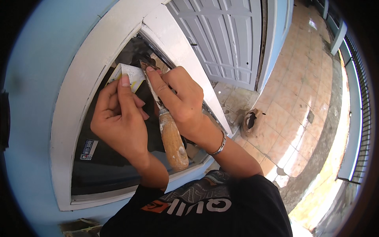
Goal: The person applies white sealant along the top edge of a window frame using a caulking gun. They then smooth and shape the bead with a putty knife, working along the frame to create a clean finish.
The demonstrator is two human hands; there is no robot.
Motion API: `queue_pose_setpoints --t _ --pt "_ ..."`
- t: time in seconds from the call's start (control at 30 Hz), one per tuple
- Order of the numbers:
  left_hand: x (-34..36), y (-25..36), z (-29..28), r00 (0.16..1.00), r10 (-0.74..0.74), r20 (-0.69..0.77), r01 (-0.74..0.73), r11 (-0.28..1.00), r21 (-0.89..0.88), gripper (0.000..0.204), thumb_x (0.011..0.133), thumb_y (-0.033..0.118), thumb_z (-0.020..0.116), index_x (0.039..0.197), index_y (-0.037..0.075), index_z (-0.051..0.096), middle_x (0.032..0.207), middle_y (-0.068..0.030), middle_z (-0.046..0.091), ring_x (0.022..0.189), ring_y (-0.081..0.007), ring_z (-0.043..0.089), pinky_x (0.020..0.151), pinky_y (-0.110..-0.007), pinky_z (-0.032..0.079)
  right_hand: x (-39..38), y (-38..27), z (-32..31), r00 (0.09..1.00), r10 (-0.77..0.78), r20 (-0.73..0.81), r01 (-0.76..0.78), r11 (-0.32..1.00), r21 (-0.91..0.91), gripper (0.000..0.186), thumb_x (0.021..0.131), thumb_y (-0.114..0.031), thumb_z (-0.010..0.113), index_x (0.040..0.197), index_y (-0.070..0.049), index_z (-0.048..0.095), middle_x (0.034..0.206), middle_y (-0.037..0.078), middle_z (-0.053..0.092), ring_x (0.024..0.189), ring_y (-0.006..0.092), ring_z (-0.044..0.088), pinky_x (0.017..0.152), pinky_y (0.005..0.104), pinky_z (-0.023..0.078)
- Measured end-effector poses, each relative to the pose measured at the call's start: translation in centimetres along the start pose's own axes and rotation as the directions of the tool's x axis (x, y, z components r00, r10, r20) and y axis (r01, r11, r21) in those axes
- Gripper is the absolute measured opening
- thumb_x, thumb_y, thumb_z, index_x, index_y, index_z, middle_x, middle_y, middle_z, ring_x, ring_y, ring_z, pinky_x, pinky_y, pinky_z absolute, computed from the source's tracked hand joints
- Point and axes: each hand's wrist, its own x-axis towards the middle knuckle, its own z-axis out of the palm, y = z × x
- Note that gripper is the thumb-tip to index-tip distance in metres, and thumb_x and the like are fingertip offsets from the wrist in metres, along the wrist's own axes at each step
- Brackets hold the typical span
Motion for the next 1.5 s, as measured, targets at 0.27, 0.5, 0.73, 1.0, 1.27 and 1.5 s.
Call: queue_pose_setpoints --t 0.27,0.5,0.73,1.0,1.27,1.5 --pt "-0.1 -0.1 0.0 1.000 0.001 -0.006 -0.001 1.000 0.009 0.015 0.101 0.007 0.072 0.100 -0.008 0.074 0.064 -0.0051 0.068 0.053 -0.0059 0.058 0.050 -0.023 0.043 0.3 0.1 0.3 0.992 0.081 -0.099 -0.078 0.996 0.033 0.039 0.076 0.015 0.081 0.113 0.002 0.080 0.071 0.006 0.053 0.058 0.0171 0.051 0.052 0.0277 0.040" --pt "0.0 -0.1 -0.1 1.000 -0.008 -0.007 0.009 0.999 0.031 0.016 0.102 0.009 0.071 0.100 -0.007 0.074 0.064 -0.0049 0.067 0.053 -0.0063 0.057 0.050 -0.023 0.043 -0.8 0.0 0.2 0.992 0.039 -0.117 -0.032 0.997 0.066 0.040 0.077 0.017 0.081 0.113 0.000 0.080 0.072 0.005 0.053 0.059 0.0163 0.052 0.053 0.0279 0.040" --pt "0.0 0.1 -0.2 0.999 -0.054 0.001 0.054 0.998 0.031 0.013 0.101 0.006 0.071 0.102 -0.006 0.075 0.068 -0.0051 0.071 0.060 -0.0059 0.061 0.055 -0.024 0.047 -0.5 0.4 0.2 0.993 0.042 -0.109 -0.030 0.994 0.105 0.041 0.077 0.017 0.081 0.114 0.000 0.080 0.074 0.006 0.054 0.061 0.0170 0.051 0.054 0.0283 0.040" --pt "0.2 -0.3 0.0 1.000 0.012 -0.012 -0.012 1.000 -0.021 0.017 0.103 0.008 0.070 0.101 -0.008 0.073 0.065 -0.0053 0.068 0.051 -0.0053 0.055 0.046 -0.023 0.040 0.8 -0.1 0.1 0.978 0.208 -0.018 -0.207 0.977 0.056 0.040 0.076 0.015 0.082 0.113 0.000 0.080 0.074 0.005 0.055 0.061 0.0165 0.053 0.054 0.0288 0.042" --pt "0.0 0.1 0.0 1.000 -0.001 0.009 0.001 1.000 0.014 0.012 0.102 0.003 0.069 0.099 -0.008 0.073 0.067 -0.0060 0.070 0.057 -0.0060 0.060 0.054 -0.025 0.048 -0.5 0.4 -0.2 0.972 0.226 -0.069 -0.225 0.974 0.019 0.039 0.076 0.014 0.083 0.112 -0.001 0.081 0.072 0.005 0.054 0.060 0.0153 0.051 0.054 0.0279 0.040" --pt "0.0 -0.6 0.3 0.999 0.050 -0.008 -0.049 0.998 0.049 0.018 0.103 0.008 0.069 0.098 -0.009 0.072 0.064 -0.0056 0.067 0.050 -0.0055 0.055 0.046 -0.023 0.042 0.4 0.2 0.4 0.980 0.180 -0.083 -0.178 0.984 0.022 0.036 0.077 0.012 0.082 0.111 -0.001 0.081 0.072 0.006 0.053 0.059 0.0169 0.051 0.053 0.0291 0.041"
